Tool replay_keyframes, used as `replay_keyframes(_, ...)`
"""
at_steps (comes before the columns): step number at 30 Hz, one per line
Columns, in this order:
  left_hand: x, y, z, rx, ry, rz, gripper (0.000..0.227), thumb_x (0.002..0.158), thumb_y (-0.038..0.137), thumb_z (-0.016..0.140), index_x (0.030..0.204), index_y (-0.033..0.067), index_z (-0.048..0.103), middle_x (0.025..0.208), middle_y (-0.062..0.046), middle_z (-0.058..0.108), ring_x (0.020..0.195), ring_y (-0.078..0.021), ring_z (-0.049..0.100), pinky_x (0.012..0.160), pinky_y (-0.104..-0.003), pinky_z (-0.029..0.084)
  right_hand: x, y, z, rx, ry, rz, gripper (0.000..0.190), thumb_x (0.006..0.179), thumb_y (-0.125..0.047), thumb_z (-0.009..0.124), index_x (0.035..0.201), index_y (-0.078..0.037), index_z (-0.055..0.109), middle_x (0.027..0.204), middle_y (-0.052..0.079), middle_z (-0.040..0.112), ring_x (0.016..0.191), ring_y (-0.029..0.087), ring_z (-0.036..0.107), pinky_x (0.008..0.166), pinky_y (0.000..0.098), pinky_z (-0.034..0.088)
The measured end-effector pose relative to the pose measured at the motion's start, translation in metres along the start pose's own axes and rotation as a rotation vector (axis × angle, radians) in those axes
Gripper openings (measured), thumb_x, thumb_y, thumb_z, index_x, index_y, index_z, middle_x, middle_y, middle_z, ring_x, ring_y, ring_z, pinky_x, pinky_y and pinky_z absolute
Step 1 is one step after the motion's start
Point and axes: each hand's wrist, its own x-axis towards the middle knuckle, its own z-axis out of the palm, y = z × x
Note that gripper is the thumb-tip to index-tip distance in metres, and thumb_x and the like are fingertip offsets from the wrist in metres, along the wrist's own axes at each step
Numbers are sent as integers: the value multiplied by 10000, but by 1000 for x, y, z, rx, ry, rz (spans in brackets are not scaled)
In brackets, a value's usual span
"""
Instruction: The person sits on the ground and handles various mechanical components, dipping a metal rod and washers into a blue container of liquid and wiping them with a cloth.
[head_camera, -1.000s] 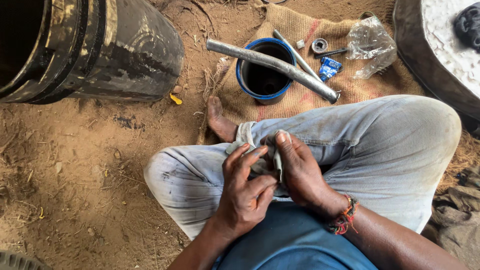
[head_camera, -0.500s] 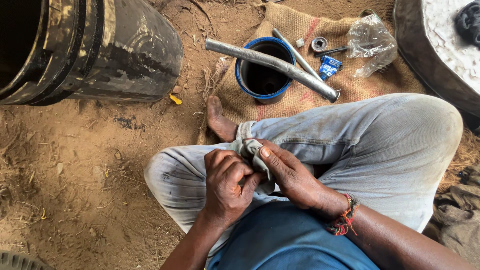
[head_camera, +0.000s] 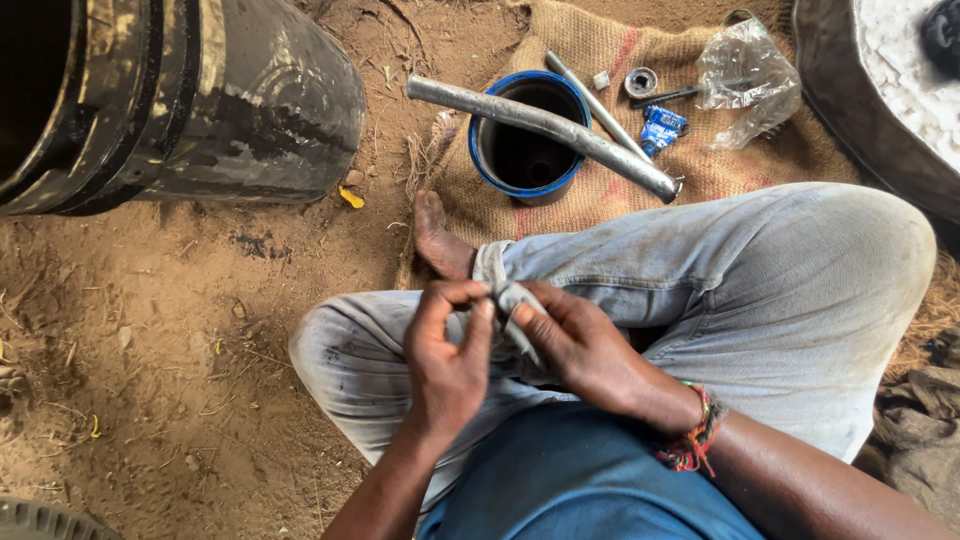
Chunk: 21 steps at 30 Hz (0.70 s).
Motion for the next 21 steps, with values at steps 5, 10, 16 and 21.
replay_keyframes(5,34,-32,4,-347,136,-329,193,984,119,693,1120,-16,677,1005,-64,698,910,-117,652,845,-267,543,-6,-9,-8,-929,-23,-223,566,865,-322,733,1349,-68,586,1134,182,662,1033,364,632,870,434,517)
replay_keyframes(10,74,-52,14,-578,183,-490,184,955,108,720,1103,4,688,956,-69,729,826,-111,641,725,-251,489,-5,-10,-17,-1024,-54,-359,607,773,-322,758,1295,-54,602,1221,213,640,1044,412,616,850,487,474)
replay_keyframes(16,100,-53,23,-571,156,-519,178,952,112,716,1103,22,688,950,-67,729,834,-104,643,732,-258,480,-14,-61,-62,-1125,-371,-192,279,870,-175,665,1145,-132,681,1042,129,698,993,342,661,862,448,521)
replay_keyframes(21,110,-49,28,-551,144,-557,152,955,103,708,1091,40,684,946,-32,714,839,-98,636,741,-266,473,40,-119,-158,-1130,151,-152,245,897,-250,690,1113,-170,775,884,144,748,785,350,709,714,453,561)
